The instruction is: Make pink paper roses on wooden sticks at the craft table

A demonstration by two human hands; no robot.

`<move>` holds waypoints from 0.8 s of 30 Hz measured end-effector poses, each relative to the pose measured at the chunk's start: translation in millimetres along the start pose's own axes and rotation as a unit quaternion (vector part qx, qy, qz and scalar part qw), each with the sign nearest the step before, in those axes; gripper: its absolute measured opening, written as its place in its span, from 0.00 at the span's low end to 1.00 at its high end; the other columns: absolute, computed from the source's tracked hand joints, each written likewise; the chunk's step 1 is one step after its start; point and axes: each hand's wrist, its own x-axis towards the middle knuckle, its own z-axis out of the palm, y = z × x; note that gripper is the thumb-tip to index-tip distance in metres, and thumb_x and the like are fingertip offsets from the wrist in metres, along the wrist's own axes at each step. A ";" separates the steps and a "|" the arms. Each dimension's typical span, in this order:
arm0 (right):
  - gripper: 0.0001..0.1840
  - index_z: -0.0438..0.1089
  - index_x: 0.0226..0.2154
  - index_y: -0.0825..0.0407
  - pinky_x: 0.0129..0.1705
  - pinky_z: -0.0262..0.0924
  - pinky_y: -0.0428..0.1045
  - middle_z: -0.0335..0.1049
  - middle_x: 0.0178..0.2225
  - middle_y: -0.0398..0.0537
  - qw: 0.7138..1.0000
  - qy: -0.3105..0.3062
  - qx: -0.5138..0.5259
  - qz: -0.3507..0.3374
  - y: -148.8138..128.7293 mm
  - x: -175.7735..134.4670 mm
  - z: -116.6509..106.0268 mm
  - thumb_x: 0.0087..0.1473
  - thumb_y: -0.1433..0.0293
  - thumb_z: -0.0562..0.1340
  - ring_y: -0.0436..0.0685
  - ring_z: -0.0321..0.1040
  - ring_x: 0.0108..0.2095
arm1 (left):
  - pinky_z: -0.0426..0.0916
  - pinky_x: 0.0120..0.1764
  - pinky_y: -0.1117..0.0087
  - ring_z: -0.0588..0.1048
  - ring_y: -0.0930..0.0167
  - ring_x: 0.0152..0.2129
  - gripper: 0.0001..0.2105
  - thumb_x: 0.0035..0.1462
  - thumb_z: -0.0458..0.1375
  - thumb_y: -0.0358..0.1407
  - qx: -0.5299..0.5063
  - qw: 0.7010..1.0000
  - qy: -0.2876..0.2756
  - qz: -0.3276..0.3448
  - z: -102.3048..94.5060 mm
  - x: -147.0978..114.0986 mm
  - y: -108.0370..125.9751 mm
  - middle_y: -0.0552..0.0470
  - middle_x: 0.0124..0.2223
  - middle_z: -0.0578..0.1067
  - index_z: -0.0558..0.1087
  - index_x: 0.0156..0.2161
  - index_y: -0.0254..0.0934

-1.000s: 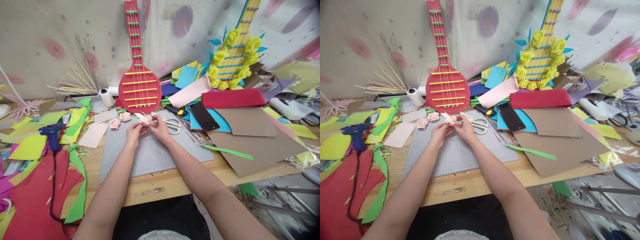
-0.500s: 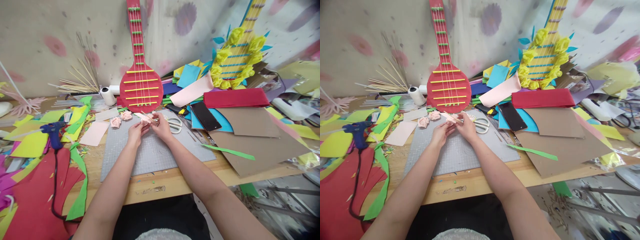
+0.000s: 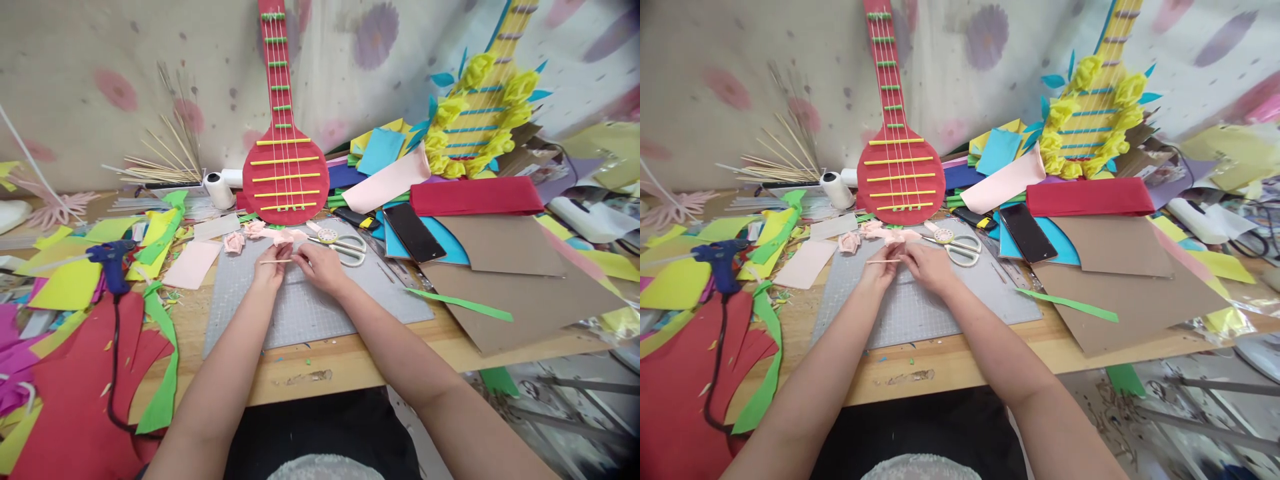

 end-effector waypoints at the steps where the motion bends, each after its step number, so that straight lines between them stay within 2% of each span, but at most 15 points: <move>1: 0.13 0.64 0.29 0.50 0.29 0.48 0.45 0.68 0.29 0.46 1.000 0.002 -0.005 0.014 1.5 0.5 2.0 0.57 0.60 0.51 0.53 0.63 0.30 | 0.73 0.37 0.74 0.76 0.71 0.34 0.06 0.50 0.53 0.23 -0.012 1.000 0.007 -0.007 -0.5 0.3 0.8 0.50 0.29 0.76 0.70 0.27 0.33; 4: 0.12 0.65 0.29 0.50 0.28 0.48 0.46 0.69 0.30 0.46 0.997 0.013 -0.018 0.079 6.3 2.8 5.6 0.57 0.61 0.52 0.54 0.64 0.30 | 0.73 0.39 0.73 0.76 0.70 0.36 0.07 0.50 0.52 0.21 -0.031 0.999 0.014 -0.022 -1.2 -0.1 1.8 0.49 0.29 0.76 0.69 0.27 0.33; 9: 0.13 0.67 0.30 0.49 0.28 0.49 0.47 0.71 0.30 0.47 0.989 0.009 -0.036 0.146 9.1 6.4 5.5 0.56 0.60 0.52 0.56 0.66 0.30 | 0.72 0.42 0.70 0.75 0.70 0.38 0.07 0.49 0.52 0.21 -0.018 0.999 -0.027 -0.004 -1.1 -4.7 -0.5 0.48 0.33 0.76 0.69 0.29 0.33; 14: 0.14 0.67 0.29 0.50 0.29 0.49 0.46 0.71 0.28 0.46 0.982 -0.006 -0.026 0.185 10.2 8.0 5.6 0.55 0.59 0.53 0.54 0.66 0.30 | 0.70 0.42 0.68 0.76 0.71 0.32 0.06 0.48 0.52 0.21 -0.004 0.999 -0.040 -0.005 -1.0 -11.6 -0.1 0.49 0.30 0.76 0.69 0.28 0.32; 20: 0.14 0.67 0.29 0.50 0.28 0.49 0.45 0.71 0.28 0.44 0.982 -0.018 -0.004 0.189 8.4 6.6 5.5 0.55 0.59 0.53 0.52 0.65 0.29 | 0.69 0.43 0.67 0.75 0.74 0.27 0.05 0.48 0.54 0.23 0.015 0.999 -0.029 0.037 -1.1 -15.3 -2.1 0.51 0.27 0.75 0.70 0.29 0.31; 24: 0.14 0.66 0.28 0.51 0.27 0.48 0.45 0.69 0.26 0.45 0.976 -0.024 0.018 0.217 10.7 7.1 7.5 0.54 0.60 0.53 0.52 0.63 0.28 | 0.68 0.43 0.65 0.76 0.72 0.28 0.07 0.48 0.52 0.24 0.006 0.998 -0.060 0.035 -0.7 -17.1 -1.0 0.49 0.28 0.76 0.71 0.31 0.31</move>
